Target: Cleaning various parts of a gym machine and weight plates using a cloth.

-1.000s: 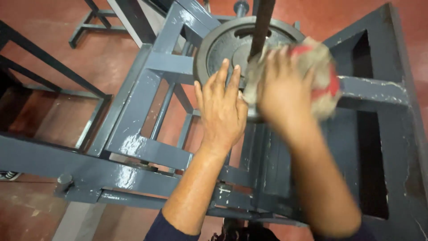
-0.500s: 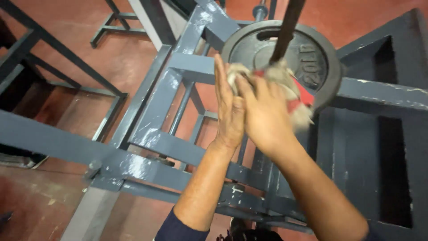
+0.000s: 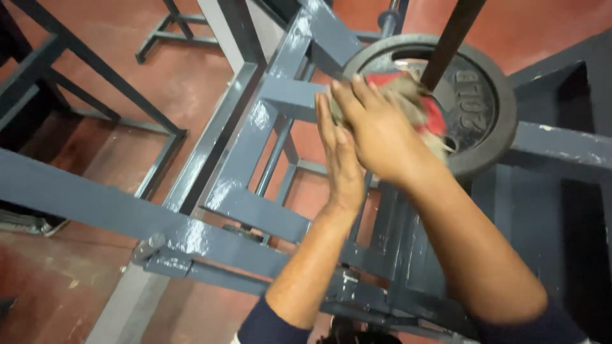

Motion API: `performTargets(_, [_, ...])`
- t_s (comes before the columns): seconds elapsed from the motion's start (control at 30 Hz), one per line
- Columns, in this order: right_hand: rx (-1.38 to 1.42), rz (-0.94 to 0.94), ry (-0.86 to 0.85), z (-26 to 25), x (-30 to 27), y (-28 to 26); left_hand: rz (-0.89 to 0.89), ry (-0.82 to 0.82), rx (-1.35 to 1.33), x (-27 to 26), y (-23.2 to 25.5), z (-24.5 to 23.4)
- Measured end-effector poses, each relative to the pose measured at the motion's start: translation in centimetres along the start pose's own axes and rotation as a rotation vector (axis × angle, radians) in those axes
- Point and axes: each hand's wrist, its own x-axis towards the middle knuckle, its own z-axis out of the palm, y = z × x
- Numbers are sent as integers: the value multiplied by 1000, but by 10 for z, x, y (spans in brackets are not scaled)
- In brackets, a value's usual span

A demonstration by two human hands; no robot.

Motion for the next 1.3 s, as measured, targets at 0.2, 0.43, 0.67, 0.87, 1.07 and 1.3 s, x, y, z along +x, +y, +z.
performTargets(0.2, [-127, 216, -10, 29, 63, 22, 31, 35, 291, -1, -11, 4])
performTargets(0.43, [-40, -34, 15, -18, -21, -17, 66, 29, 44, -5, 7, -10])
performTargets(0.67, [-28, 19, 91, -49, -54, -17, 15, 34, -18, -19, 24, 22])
performTargets(0.87, [-3, 186, 91, -84, -88, 28, 341, -121, 716, -28, 32, 43])
performTargets(1.07, [-233, 211, 352, -60, -90, 12, 559, -133, 1001, -12, 19, 36])
performTargets(1.3, [-141, 184, 322, -70, -102, 9, 553, -215, 681, 39, -18, -13])
